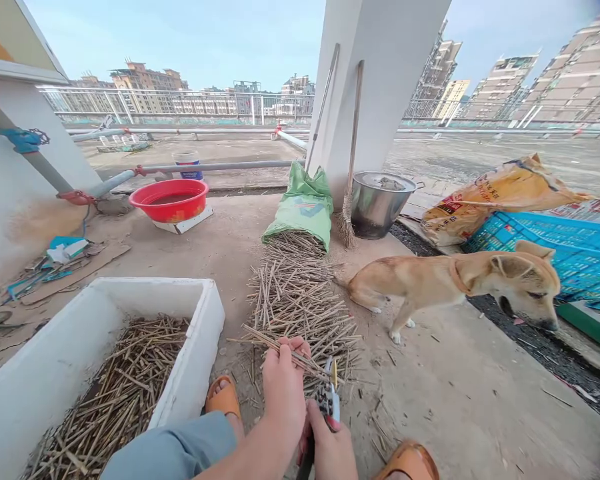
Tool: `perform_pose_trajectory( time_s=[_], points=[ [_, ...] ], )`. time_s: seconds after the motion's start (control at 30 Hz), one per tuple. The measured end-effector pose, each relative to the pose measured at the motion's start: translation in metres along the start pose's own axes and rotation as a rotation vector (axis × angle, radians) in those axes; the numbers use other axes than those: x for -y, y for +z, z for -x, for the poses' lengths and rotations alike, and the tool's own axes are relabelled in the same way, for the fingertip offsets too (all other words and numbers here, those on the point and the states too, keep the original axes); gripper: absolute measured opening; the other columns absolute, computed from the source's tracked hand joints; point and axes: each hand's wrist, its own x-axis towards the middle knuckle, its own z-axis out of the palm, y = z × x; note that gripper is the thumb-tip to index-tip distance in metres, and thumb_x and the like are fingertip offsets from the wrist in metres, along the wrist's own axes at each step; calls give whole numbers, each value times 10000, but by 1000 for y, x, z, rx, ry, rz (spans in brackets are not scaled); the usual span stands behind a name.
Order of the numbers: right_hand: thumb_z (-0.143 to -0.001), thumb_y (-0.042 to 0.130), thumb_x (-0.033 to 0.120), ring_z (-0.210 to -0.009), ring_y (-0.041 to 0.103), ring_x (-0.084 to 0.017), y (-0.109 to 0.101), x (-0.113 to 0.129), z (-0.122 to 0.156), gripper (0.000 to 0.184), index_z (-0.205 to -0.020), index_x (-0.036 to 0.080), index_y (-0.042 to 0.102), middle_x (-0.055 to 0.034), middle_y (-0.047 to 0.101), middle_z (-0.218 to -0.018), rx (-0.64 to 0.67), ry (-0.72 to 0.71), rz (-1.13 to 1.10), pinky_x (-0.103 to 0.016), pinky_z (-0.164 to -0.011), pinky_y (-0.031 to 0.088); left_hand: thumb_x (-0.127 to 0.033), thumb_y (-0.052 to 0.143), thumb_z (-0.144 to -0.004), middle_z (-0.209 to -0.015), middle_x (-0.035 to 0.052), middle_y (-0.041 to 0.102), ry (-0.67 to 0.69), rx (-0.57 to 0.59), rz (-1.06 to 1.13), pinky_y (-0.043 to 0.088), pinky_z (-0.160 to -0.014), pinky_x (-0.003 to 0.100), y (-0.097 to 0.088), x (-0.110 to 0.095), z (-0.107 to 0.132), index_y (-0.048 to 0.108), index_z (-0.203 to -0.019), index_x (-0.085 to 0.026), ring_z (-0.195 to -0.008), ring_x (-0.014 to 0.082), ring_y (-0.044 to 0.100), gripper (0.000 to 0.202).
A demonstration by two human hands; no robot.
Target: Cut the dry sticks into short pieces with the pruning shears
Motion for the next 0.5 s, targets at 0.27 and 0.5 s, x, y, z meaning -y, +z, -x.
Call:
perform_pose_trajectory(
  time_s=[0.27, 0.5],
  points=[
    [-540, 594, 723, -388, 449, -122, -70, 11, -22, 548, -583, 182, 515, 34, 453, -429, 191, 2, 159, -263, -406, 405, -98, 488, -804, -804, 87, 667, -132, 72, 80, 539, -757, 329, 4, -18, -4, 498, -852, -139, -694, 151, 660, 64],
    [-630, 512, 710, -593, 424, -148, -118, 58, -3, 512, -726, 208, 542, 17, 456, -628, 434, -201, 594, -265, -584, 348, -120, 534, -781, -812, 120, 672, -348, 278, -127, 539, -710, 323, 5, -23, 5, 544, -870, -96, -686, 163, 657, 92]
  ],
)
